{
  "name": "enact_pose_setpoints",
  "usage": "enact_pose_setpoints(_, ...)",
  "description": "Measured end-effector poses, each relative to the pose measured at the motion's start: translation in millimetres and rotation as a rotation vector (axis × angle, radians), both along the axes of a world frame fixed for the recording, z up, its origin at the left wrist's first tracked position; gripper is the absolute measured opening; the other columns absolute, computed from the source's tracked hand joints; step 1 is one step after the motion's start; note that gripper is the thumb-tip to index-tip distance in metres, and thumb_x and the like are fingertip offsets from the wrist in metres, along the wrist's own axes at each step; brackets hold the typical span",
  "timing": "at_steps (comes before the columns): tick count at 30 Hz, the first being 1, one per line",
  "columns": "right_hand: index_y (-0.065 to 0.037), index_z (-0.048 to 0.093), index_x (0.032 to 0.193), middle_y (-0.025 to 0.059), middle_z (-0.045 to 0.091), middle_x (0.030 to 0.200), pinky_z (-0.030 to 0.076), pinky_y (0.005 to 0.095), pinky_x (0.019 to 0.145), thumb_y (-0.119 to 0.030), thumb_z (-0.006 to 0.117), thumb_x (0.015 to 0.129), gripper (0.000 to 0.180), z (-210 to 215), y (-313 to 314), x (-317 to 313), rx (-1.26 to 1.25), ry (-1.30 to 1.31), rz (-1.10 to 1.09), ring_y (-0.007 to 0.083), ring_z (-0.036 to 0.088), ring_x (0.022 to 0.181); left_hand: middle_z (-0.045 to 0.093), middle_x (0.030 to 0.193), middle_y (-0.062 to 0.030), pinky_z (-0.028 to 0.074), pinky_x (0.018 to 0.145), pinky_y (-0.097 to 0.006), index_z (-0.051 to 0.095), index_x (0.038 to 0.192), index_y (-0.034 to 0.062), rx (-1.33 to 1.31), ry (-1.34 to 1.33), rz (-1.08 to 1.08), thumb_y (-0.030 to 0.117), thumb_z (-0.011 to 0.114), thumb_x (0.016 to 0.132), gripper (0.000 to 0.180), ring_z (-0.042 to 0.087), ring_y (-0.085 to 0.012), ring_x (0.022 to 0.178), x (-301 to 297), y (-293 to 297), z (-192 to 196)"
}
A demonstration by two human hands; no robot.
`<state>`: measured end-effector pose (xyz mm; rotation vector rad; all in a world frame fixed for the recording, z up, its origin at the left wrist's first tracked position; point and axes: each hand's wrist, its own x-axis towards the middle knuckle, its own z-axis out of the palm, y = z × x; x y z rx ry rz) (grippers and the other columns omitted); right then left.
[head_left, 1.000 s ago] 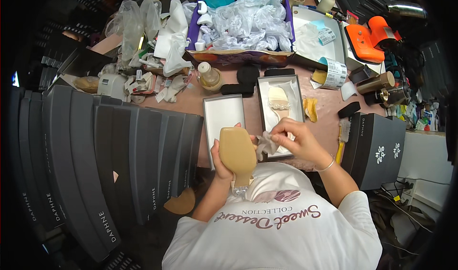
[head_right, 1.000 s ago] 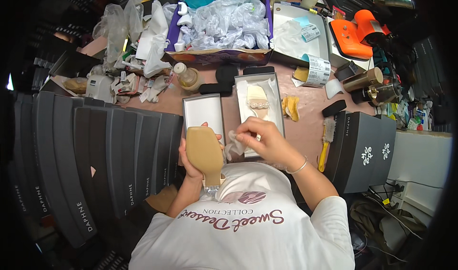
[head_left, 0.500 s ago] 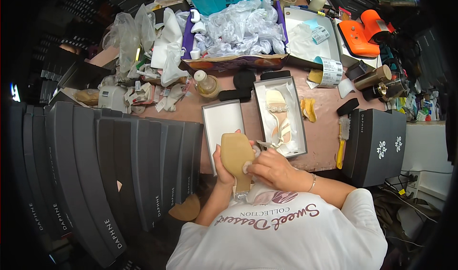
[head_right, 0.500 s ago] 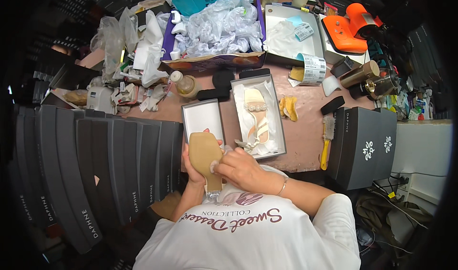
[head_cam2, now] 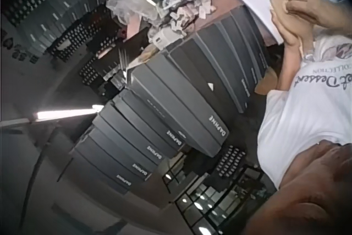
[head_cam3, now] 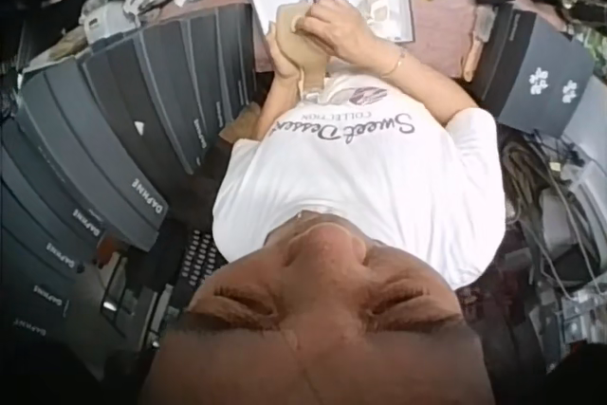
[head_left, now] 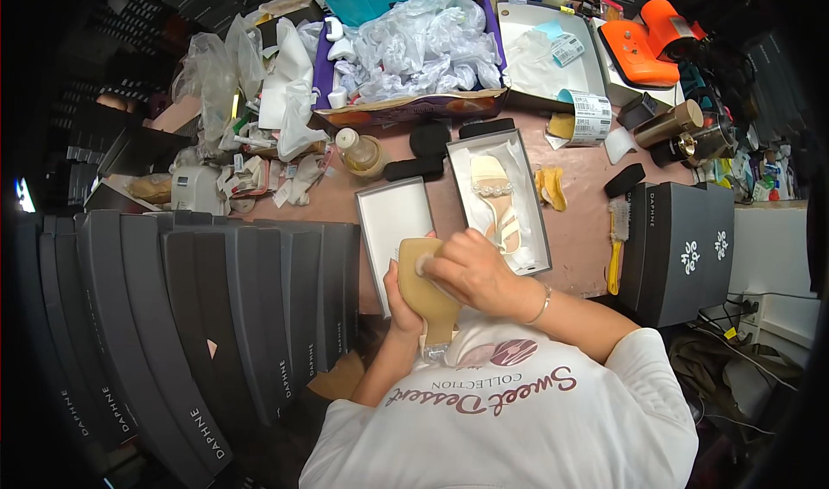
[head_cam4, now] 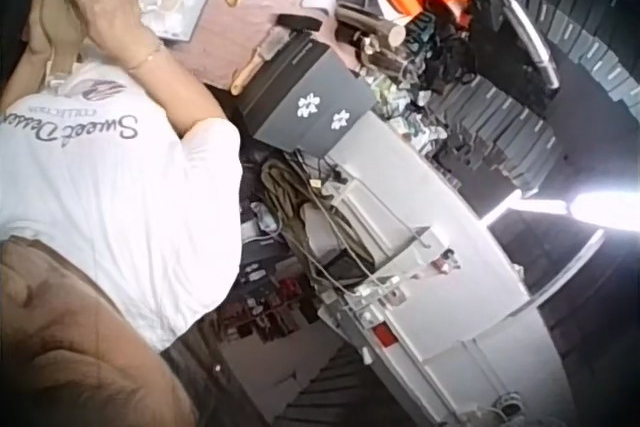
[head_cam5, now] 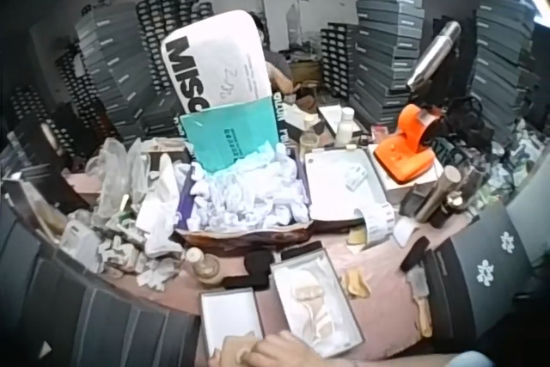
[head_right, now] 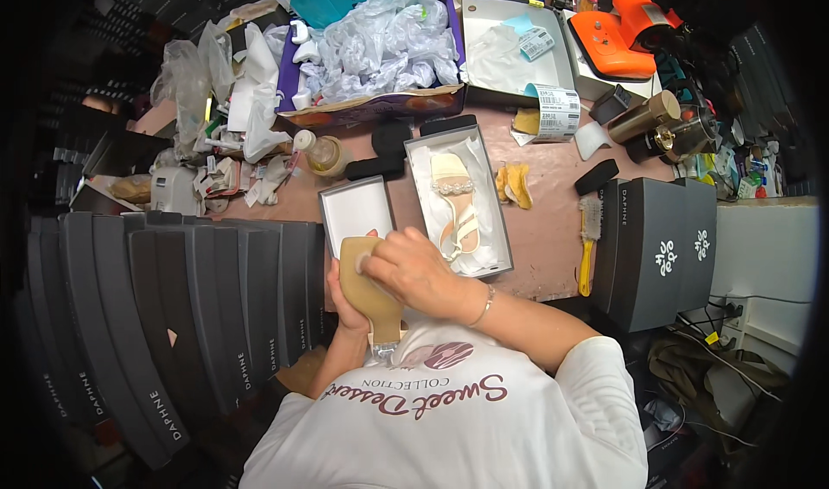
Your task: Cleaning and preparing high-heeled shoes for final packaging in a manufacturing facility.
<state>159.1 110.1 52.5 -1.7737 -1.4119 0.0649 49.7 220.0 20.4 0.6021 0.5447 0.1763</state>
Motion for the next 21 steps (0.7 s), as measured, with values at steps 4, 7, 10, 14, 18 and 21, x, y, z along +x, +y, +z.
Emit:
enact_pose_setpoints(4, -0.011, 0.059, 0.095, 0.001, 0.048, 0.078, 0.034, 0.033, 0.068, -0.014, 0.062, 0.074, 0.021, -2.5, -28.0, -16.5, -0.012, 0.01, 0.155, 0.0186, 0.049, 0.076, 0.051, 0.13, -0.0137, 0.038, 0.102, -0.037, 0.034, 0.14, 0.0004, 0.108, -0.142, -0.161, 0.055, 0.021, 0.094, 0.073, 0.05, -0.0245, 0.118, -5.5, 9.3, -8.0)
enact_pose_setpoints(7, -0.011, 0.06, 0.094, 0.0013, 0.048, 0.078, 0.034, 0.0326, 0.066, -0.013, 0.064, 0.073, 0.021, 7.8, -5.3, 6.3, -0.01, -0.019, 0.056, 0.0189, 0.049, 0.075, 0.053, 0.126, -0.0175, 0.038, 0.101, -0.038, 0.033, 0.141, -0.0002, 0.026, -0.015, -0.041, 0.055, 0.022, 0.093, 0.074, 0.052, -0.0266, 0.116, -0.9, -0.2, -3.6)
enact_pose_setpoints(10, -0.012, 0.06, 0.094, 0.001, 0.048, 0.077, 0.034, 0.0324, 0.066, -0.014, 0.064, 0.074, 0.02, 0.3, -5.8, -3.9, 0.002, -0.022, 0.039, 0.0184, 0.048, 0.075, 0.054, 0.125, -0.0175, 0.038, 0.102, -0.038, 0.032, 0.141, 0.0001, -0.01, -0.018, -0.026, 0.055, 0.021, 0.094, 0.074, 0.052, -0.0257, 0.115, -0.5, 0.6, -5.7)
enact_pose_setpoints(14, -0.01, 0.062, 0.1, 0.0023, 0.049, 0.078, 0.036, 0.0346, 0.066, -0.011, 0.067, 0.075, 0.026, 7.3, -26.6, -10.4, -0.047, -0.036, 0.153, 0.0215, 0.049, 0.075, 0.051, 0.129, -0.0155, 0.037, 0.103, -0.037, 0.032, 0.141, -0.0004, 0.062, -0.119, -0.144, 0.053, 0.021, 0.094, 0.073, 0.05, -0.0241, 0.118, -7.4, 7.6, -10.3)
enact_pose_setpoints(18, -0.011, 0.063, 0.1, 0.0007, 0.049, 0.078, 0.035, 0.0325, 0.066, -0.013, 0.068, 0.072, 0.028, 6.0, -3.8, 2.1, 0.012, -0.017, 0.075, 0.0189, 0.049, 0.076, 0.054, 0.125, -0.0178, 0.037, 0.102, -0.038, 0.031, 0.141, -0.001, 0.092, 0.025, -0.038, 0.053, 0.02, 0.093, 0.073, 0.052, -0.0259, 0.116, -3.9, -2.0, -2.6)
enact_pose_setpoints(21, -0.011, 0.063, 0.099, 0.0013, 0.05, 0.078, 0.035, 0.0328, 0.067, -0.013, 0.066, 0.073, 0.026, 8.9, -28.1, -7.0, -0.077, -0.05, 0.167, 0.0191, 0.049, 0.075, 0.053, 0.125, -0.0163, 0.037, 0.102, -0.037, 0.032, 0.141, -0.001, 0.08, -0.087, -0.125, 0.053, 0.02, 0.094, 0.073, 0.051, -0.0252, 0.116, -7.5, 4.1, -9.7)
